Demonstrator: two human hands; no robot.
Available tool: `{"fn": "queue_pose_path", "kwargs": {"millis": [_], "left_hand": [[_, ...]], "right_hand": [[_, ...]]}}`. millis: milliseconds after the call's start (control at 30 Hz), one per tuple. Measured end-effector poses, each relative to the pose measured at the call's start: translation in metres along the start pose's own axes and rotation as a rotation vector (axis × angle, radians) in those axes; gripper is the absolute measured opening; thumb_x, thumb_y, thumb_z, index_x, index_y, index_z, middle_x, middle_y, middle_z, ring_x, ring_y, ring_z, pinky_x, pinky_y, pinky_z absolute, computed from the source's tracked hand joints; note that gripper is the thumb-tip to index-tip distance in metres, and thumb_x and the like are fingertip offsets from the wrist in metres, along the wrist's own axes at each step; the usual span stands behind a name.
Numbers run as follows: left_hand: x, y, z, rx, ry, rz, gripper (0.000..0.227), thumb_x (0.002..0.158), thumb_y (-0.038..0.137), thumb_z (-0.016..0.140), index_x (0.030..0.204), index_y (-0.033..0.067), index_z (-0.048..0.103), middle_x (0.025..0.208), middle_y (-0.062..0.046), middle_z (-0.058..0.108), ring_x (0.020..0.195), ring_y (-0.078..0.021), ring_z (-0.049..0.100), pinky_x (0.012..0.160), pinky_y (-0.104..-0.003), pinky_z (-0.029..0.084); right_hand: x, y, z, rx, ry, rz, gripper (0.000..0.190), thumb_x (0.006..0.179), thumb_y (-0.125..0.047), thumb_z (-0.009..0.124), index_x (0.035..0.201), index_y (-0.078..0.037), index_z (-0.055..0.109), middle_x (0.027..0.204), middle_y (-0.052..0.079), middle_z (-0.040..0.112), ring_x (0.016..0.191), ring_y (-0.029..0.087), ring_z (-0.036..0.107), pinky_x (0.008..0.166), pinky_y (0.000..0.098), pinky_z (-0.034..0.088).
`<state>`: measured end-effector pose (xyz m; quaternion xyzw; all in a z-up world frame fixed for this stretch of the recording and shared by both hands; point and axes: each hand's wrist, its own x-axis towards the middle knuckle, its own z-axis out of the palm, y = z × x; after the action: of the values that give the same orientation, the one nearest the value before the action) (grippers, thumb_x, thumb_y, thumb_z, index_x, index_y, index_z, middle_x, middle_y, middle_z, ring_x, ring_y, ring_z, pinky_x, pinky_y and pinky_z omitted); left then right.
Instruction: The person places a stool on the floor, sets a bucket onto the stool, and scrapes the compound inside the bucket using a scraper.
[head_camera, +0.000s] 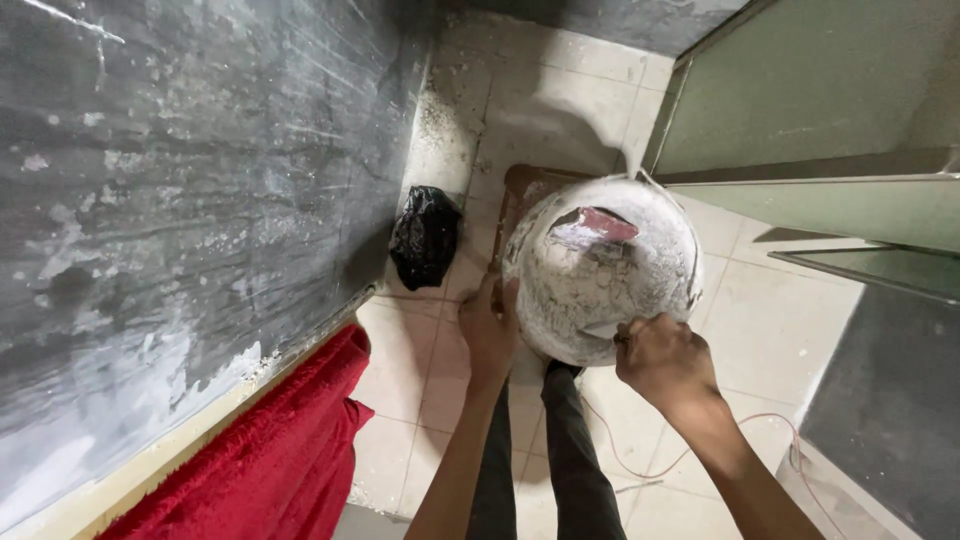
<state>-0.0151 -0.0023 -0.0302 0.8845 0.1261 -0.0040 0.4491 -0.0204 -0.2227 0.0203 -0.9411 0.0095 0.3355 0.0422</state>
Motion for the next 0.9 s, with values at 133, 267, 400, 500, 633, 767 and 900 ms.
{"fn": "queue_pose_path", "kwargs": {"millis": [133, 267, 400, 500, 633, 767, 900], "left_hand": [[0.011, 0.008, -0.008, -0.084, -0.092, -0.196, 0.032, 0.102, 0.032, 0.063, 0.111, 0.0016, 0.069, 0.064, -0.013, 0.062, 0.053, -0.0283, 0.058, 0.057, -0.042, 0.048], [0.022, 0.010, -0.011, -0.066, -0.042, -0.077, 0.035, 0.102, 0.032, 0.064, 0.119, 0.0019, 0.069, 0.072, -0.015, 0.067, 0.058, -0.0287, 0.063, 0.056, -0.042, 0.050], [0.037, 0.013, -0.010, -0.059, -0.137, -0.102, 0.035, 0.103, 0.032, 0.063, 0.121, 0.0027, 0.070, 0.070, -0.017, 0.064, 0.056, -0.0318, 0.060, 0.057, -0.044, 0.048], [0.039, 0.013, -0.009, -0.046, -0.102, -0.075, 0.032, 0.104, 0.030, 0.062, 0.118, 0.0033, 0.070, 0.071, -0.015, 0.065, 0.057, -0.0303, 0.061, 0.055, -0.044, 0.048], [0.000, 0.005, -0.010, 0.047, -0.003, 0.122, 0.031, 0.104, 0.027, 0.061, 0.119, 0.0000, 0.066, 0.064, -0.011, 0.064, 0.055, -0.0280, 0.058, 0.071, -0.048, 0.049], [0.007, 0.011, -0.014, -0.005, -0.084, -0.056, 0.032, 0.103, 0.030, 0.063, 0.116, 0.0008, 0.069, 0.066, -0.014, 0.063, 0.061, -0.0323, 0.060, 0.069, -0.046, 0.051], [0.036, 0.010, -0.017, -0.059, 0.007, 0.069, 0.033, 0.108, 0.032, 0.060, 0.121, 0.0027, 0.067, 0.091, -0.021, 0.070, 0.079, -0.0376, 0.069, 0.069, -0.045, 0.054]], "right_hand": [[0.012, -0.009, 0.014, -0.197, -0.018, -0.051, 0.027, 0.103, -0.025, 0.051, 0.105, -0.011, 0.074, 0.099, 0.019, 0.073, 0.093, 0.032, 0.075, 0.079, 0.0416, 0.064], [0.012, -0.003, -0.003, 0.047, -0.172, 0.043, 0.027, 0.094, -0.030, 0.057, 0.109, -0.017, 0.075, 0.103, 0.017, 0.073, 0.098, 0.035, 0.073, 0.086, 0.0460, 0.061], [0.003, -0.007, 0.006, -0.144, -0.084, -0.042, 0.029, 0.100, -0.033, 0.055, 0.110, -0.014, 0.074, 0.102, 0.015, 0.072, 0.096, 0.031, 0.074, 0.085, 0.0438, 0.061], [0.003, -0.003, -0.002, -0.043, -0.065, -0.017, 0.026, 0.095, -0.030, 0.058, 0.110, -0.017, 0.075, 0.100, 0.017, 0.072, 0.093, 0.033, 0.073, 0.084, 0.0457, 0.061], [-0.016, 0.006, -0.014, 0.010, -0.031, 0.010, 0.025, 0.091, -0.031, 0.061, 0.104, -0.015, 0.075, 0.099, 0.017, 0.072, 0.090, 0.033, 0.074, 0.083, 0.0450, 0.061], [-0.024, -0.001, -0.033, 0.025, -0.076, 0.003, 0.024, 0.098, -0.029, 0.057, 0.106, -0.016, 0.075, 0.098, 0.017, 0.071, 0.086, 0.034, 0.074, 0.079, 0.0457, 0.062], [-0.031, 0.003, -0.050, 0.084, -0.010, -0.054, 0.023, 0.090, -0.026, 0.063, 0.103, -0.014, 0.077, 0.093, 0.016, 0.072, 0.080, 0.036, 0.073, 0.077, 0.0474, 0.060]]}}
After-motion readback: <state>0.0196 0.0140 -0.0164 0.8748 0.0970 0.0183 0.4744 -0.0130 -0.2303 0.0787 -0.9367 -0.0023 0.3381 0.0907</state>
